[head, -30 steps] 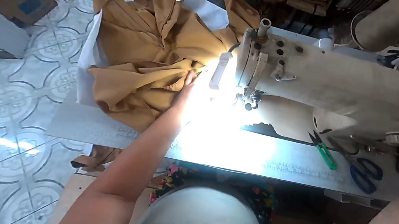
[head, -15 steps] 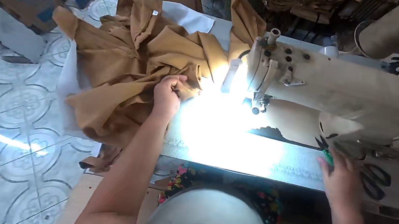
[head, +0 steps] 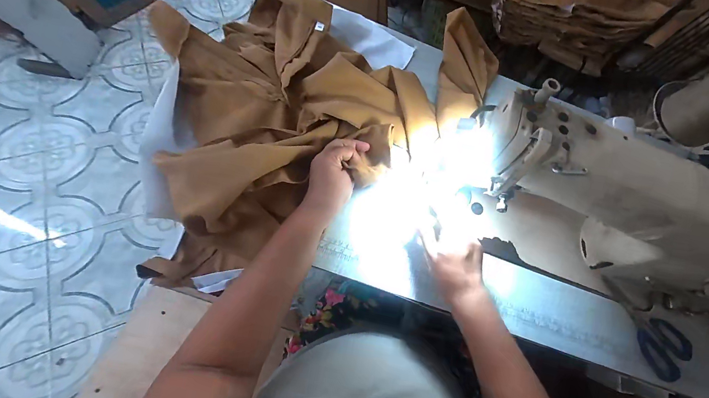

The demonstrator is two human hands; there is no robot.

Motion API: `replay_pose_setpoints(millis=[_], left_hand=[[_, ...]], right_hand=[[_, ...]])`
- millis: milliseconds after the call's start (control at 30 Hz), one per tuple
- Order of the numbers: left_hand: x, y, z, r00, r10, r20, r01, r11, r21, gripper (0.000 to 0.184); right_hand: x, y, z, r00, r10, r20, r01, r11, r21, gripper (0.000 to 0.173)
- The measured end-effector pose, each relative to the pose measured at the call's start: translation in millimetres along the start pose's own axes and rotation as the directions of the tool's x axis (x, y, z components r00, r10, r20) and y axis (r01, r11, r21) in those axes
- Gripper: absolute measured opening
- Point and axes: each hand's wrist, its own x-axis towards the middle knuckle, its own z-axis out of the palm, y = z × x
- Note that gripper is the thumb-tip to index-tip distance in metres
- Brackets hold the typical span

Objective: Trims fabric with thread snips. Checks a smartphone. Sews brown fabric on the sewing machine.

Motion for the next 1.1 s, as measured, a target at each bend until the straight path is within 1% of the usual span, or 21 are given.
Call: replay_pose_setpoints(millis=[33,133,300,433,500,567,600,633,667,700,733,767,800,833,867,900,933,967,1033,1067,1100], left_hand=[[-0.3,0.1,0.4,1.000,-0.005,-0.004,0.004,1.000,-0.016,0.024],[-0.6,2.3,0.1,1.000,-0.020,-0.010,0.020,0.999,-0.042,0.024],[1.1,-0.1,2.1,0.999,0.002,-0.043,-0.007,0.994,-0.112,0.020],[-1.5,-4.8,-3.9,0.998,0.056,-0.024,-0.057,0.996,-0.067,0.016],[-14.1,-2.5,-12.7,0.998,0.038,0.052,-0.034,0.996,-0.086,0.014],[-41.7,4.9,-23.4,0.964,0.030,0.263,0.019,0.983,-0.185,0.016],[-57.2,13.2,-30.8,0.896,0.065,0.440,0.048,0.969,-0.241,0.016],[-70.1,28.4,-41.0,0.759,0.138,0.637,0.064,0.957,-0.283,0.023],[-78.4,47.4,-52.7,0.555,0.219,0.803,0.103,0.939,-0.328,0.039],[-80.8,64.3,-63.4,0.373,0.312,0.874,0.123,0.917,-0.380,0.057],[-78.4,77.8,-74.7,0.312,0.371,0.875,0.103,0.902,-0.419,0.065],[-72.4,87.4,-88.7,0.377,0.373,0.848,0.058,0.904,-0.424,0.061],[-63.2,92.3,-103.2,0.532,0.319,0.784,-0.022,0.931,-0.364,0.052],[-51.0,90.8,-113.4,0.702,0.243,0.670,-0.126,0.967,-0.220,0.043],[-37.2,85.0,-117.6,0.833,0.171,0.527,-0.191,0.981,-0.017,0.039],[-24.2,72.4,-117.2,0.910,0.110,0.399,-0.203,0.959,0.199,0.040],[-15.7,53.9,-113.1,0.958,0.050,0.281,-0.163,0.904,0.396,0.044],[-13.1,35.2,-107.0,0.978,-0.044,0.202,-0.074,0.836,0.543,0.052],[-27.3,9.0,-90.0,0.944,-0.276,0.181,0.057,0.676,0.735,0.065],[-40.4,11.1,-80.2,0.906,-0.376,0.193,0.084,0.607,0.790,0.069],[-54.3,19.1,-72.1,0.886,-0.421,0.196,0.092,0.572,0.815,0.071]], right_hand=[[10.7,-7.8,7.5,1.000,0.002,0.001,-0.002,1.000,-0.021,0.026],[34.9,-22.8,15.4,0.981,0.096,0.167,-0.088,0.995,-0.056,0.032],[38.4,-15.2,22.3,0.978,0.099,0.185,-0.089,0.994,-0.060,0.031],[14.7,4.1,2.9,0.960,0.221,0.170,-0.217,0.975,-0.039,0.027],[-6.2,29.7,-9.0,0.965,0.246,0.092,-0.241,0.969,-0.061,0.027],[-20.2,57.2,-29.9,0.947,0.312,0.072,-0.300,0.944,-0.140,0.035],[-26.8,71.2,-39.0,0.944,0.329,0.039,-0.318,0.933,-0.169,0.037],[-33.4,84.1,-45.0,0.947,0.320,-0.014,-0.317,0.930,-0.187,0.038],[-38.8,93.9,-48.4,0.950,0.308,-0.055,-0.312,0.928,-0.205,0.039],[-42.5,99.2,-48.9,0.952,0.293,-0.088,-0.305,0.926,-0.223,0.039],[-44.3,100.5,-47.6,0.953,0.281,-0.109,-0.300,0.922,-0.245,0.038],[-44.6,99.3,-45.9,0.953,0.280,-0.117,-0.302,0.916,-0.264,0.038],[-44.3,97.4,-44.8,0.951,0.287,-0.117,-0.309,0.911,-0.273,0.038],[-43.9,96.5,-44.3,0.948,0.296,-0.119,-0.318,0.907,-0.276,0.039],[-44.3,96.6,-44.1,0.945,0.303,-0.125,-0.327,0.904,-0.276,0.040],[-45.3,97.2,-43.9,0.943,0.303,-0.137,-0.330,0.905,-0.269,0.041],[-46.7,98.1,-43.5,0.944,0.288,-0.160,-0.321,0.914,-0.250,0.040],[-48.3,97.0,-43.7,0.946,0.261,-0.192,-0.300,0.930,-0.213,0.038],[-51.9,81.7,-50.2,0.942,0.181,-0.284,-0.211,0.975,-0.077,0.030],[-51.7,65.1,-59.8,0.933,0.138,-0.331,-0.136,0.990,0.030,0.026],[-51.6,44.6,-74.3,0.919,0.097,-0.382,-0.038,0.987,0.159,0.023]])
